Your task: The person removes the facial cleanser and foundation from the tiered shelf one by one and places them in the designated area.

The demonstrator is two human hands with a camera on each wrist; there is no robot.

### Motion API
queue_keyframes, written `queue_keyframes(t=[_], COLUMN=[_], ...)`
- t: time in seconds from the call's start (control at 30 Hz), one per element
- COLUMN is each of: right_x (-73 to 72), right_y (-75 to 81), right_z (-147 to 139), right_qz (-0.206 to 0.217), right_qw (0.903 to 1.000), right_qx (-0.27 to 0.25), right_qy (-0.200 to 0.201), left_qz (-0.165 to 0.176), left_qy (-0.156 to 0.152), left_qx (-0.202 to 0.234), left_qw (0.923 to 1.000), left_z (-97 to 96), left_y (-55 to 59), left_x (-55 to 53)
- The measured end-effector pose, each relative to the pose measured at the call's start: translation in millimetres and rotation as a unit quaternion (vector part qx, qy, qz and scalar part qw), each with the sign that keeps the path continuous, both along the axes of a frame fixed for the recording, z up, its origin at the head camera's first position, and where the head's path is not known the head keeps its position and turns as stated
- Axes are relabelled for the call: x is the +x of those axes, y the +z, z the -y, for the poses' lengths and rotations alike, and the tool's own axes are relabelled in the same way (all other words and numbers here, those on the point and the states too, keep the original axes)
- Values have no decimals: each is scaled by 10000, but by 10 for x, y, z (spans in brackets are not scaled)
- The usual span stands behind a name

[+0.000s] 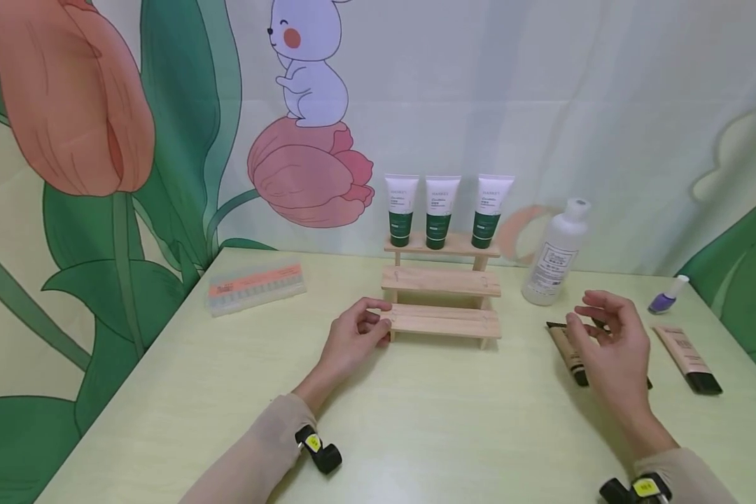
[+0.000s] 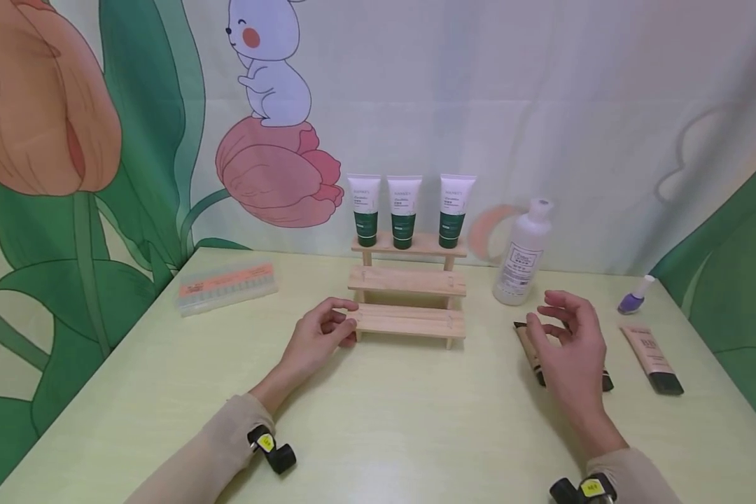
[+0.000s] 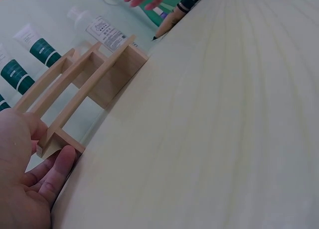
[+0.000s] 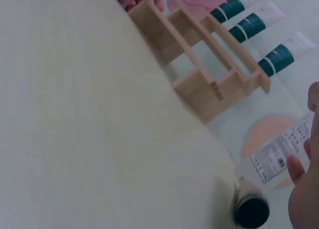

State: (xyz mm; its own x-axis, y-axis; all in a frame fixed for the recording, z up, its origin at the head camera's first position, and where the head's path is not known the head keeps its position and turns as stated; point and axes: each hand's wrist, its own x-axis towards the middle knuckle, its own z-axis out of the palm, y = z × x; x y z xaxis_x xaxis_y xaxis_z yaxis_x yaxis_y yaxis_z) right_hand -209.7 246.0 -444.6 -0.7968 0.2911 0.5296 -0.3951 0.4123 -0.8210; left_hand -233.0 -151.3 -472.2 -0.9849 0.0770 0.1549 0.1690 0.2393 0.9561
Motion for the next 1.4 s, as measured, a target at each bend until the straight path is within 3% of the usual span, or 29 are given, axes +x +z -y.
queue_keyframes(t=[0.3,0.67,1.03,1.4], right_x=[-195,-668,-1057,-1195], right_y=[351,726,764,787], right_z=[328,755,913,1070], right_qz=[-170,-240,48,335], right_qw=[9942,9943,9965,9944], right_qx=[-487,-118,-97,-158], right_qy=[939,1029,828,989], left_qz=[22,-69,-36,-18], left_qy=[-8,-15,-34,-65], left_qx=[-9,-18,-33,-25], left_qw=[10000,10000,10000,10000], left_z=[-3,17,12,13], left_y=[-18,12,-2,18], left_x=[-11,-25,-7,14])
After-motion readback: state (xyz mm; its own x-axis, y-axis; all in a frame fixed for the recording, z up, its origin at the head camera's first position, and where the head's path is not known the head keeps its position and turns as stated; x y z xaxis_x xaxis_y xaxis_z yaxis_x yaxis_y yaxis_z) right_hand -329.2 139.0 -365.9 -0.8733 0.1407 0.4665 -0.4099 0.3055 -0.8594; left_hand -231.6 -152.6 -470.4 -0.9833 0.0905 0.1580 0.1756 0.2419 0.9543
